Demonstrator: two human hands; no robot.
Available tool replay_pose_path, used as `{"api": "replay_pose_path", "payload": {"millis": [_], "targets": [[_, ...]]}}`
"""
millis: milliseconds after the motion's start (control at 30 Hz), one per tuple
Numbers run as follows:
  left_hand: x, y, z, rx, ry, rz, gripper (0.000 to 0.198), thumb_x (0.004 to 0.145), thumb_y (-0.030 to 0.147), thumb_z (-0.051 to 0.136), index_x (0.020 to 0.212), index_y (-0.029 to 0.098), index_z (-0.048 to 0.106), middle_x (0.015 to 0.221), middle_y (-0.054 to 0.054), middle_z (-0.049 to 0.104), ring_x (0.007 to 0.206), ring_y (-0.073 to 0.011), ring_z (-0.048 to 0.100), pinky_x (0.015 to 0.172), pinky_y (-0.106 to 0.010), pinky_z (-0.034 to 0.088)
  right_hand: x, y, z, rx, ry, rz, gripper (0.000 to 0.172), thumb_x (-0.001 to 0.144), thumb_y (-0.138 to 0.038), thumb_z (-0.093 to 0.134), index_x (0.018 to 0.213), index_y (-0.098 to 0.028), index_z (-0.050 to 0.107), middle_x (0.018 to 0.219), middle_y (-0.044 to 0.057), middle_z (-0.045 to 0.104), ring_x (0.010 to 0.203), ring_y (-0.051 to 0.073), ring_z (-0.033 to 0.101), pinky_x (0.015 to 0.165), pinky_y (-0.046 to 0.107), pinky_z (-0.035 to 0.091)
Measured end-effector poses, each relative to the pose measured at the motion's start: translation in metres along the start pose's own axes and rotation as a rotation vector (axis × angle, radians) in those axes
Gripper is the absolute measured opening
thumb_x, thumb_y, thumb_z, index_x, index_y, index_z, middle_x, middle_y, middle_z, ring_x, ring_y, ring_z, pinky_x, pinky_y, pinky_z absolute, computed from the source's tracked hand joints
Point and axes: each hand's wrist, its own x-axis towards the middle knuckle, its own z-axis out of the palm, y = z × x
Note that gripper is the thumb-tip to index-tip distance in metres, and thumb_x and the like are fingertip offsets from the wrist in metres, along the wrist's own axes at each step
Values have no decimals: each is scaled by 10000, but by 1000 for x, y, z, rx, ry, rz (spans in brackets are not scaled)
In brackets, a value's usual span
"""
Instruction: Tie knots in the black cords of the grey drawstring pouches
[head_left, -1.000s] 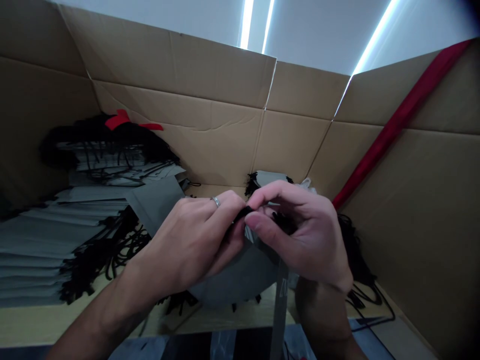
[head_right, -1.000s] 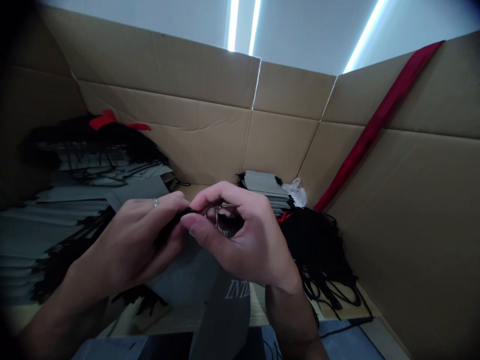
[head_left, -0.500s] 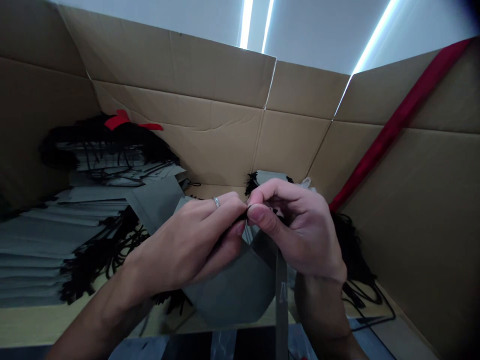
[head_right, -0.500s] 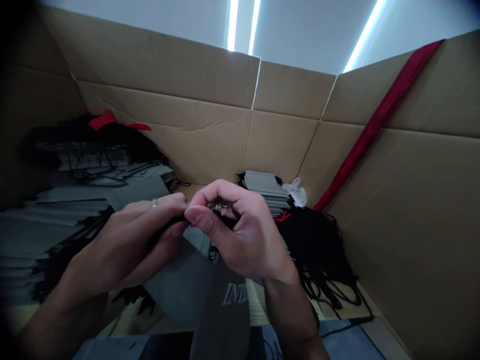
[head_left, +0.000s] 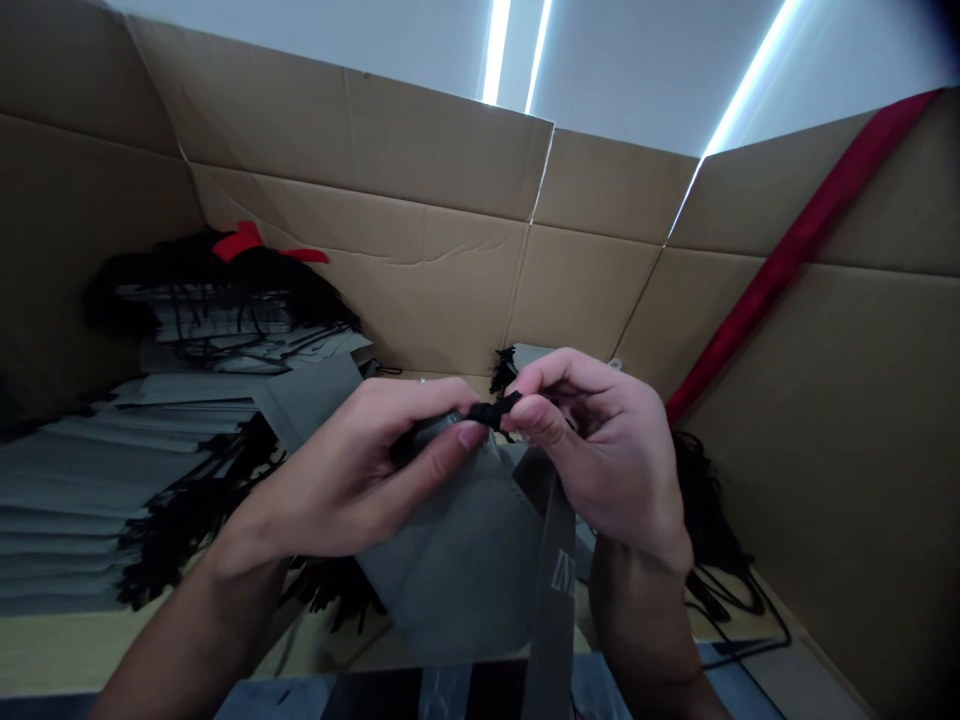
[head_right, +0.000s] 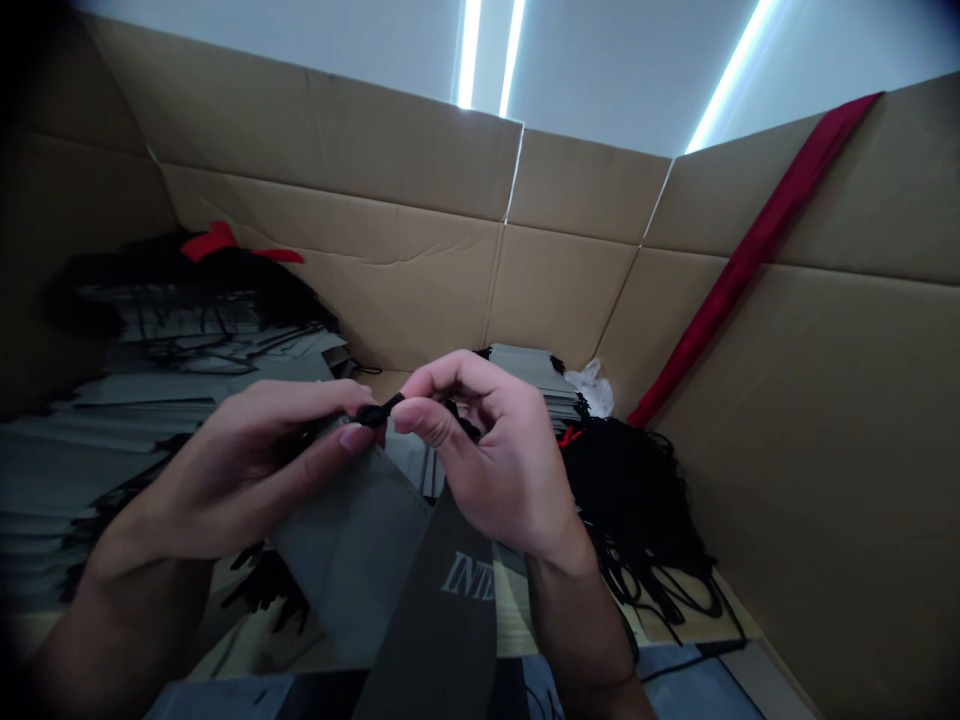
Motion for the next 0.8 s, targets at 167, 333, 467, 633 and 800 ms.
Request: {"api": "replay_pose_path", "payload": {"millis": [167, 333, 467, 633, 800], "targets": [[2, 3, -2, 10, -4, -22, 205, 1193, 121, 625, 1013, 204, 677, 796, 70, 578, 644, -89, 424, 576, -222, 370, 1, 1, 1, -42, 5, -53, 255, 961, -314, 1086, 964, -215, 852, 846, -24, 781, 705, 117, 641, 628, 223, 505], [4, 5, -2, 50, -11, -18, 273, 1183, 105, 603, 928, 202, 611, 752, 77, 482, 622, -88, 408, 569, -218, 370, 0, -5, -4, -28, 20, -68, 354, 901, -352, 1133, 1119, -249, 874, 956, -2, 826, 823, 164, 756, 681, 244, 575], [3, 6, 0, 49, -34, -9, 219, 1194, 116, 606, 1001, 194, 675, 822, 45, 647, 696, -99, 548, 671, -212, 482, -1, -4, -8, -134, -69, -157, 427, 898, -323, 1136, 1249, -293, 894, 1068, 4, 836, 875, 163, 748, 727, 250, 601], [-1, 3, 1, 54, -29, -35, 169, 1173, 121, 621, 1055, 193, 719, 870, 31, 738, 718, -97, 625, 651, -215, 482, 0, -1, -4, -190, -63, -187, 233, 1032, -414, 1021, 1010, -231, 880, 943, 19, 822, 809, 170, 742, 688, 264, 597], [-1, 1, 3, 35, -34, -9, 205, 1177, 101, 623, 1043, 201, 740, 870, 31, 767, 697, -99, 631, 678, -212, 522, 3, 1, -7, -205, -135, -227, 285, 987, -417, 1061, 1144, -249, 894, 1051, 38, 832, 839, 177, 729, 673, 267, 591]]}}
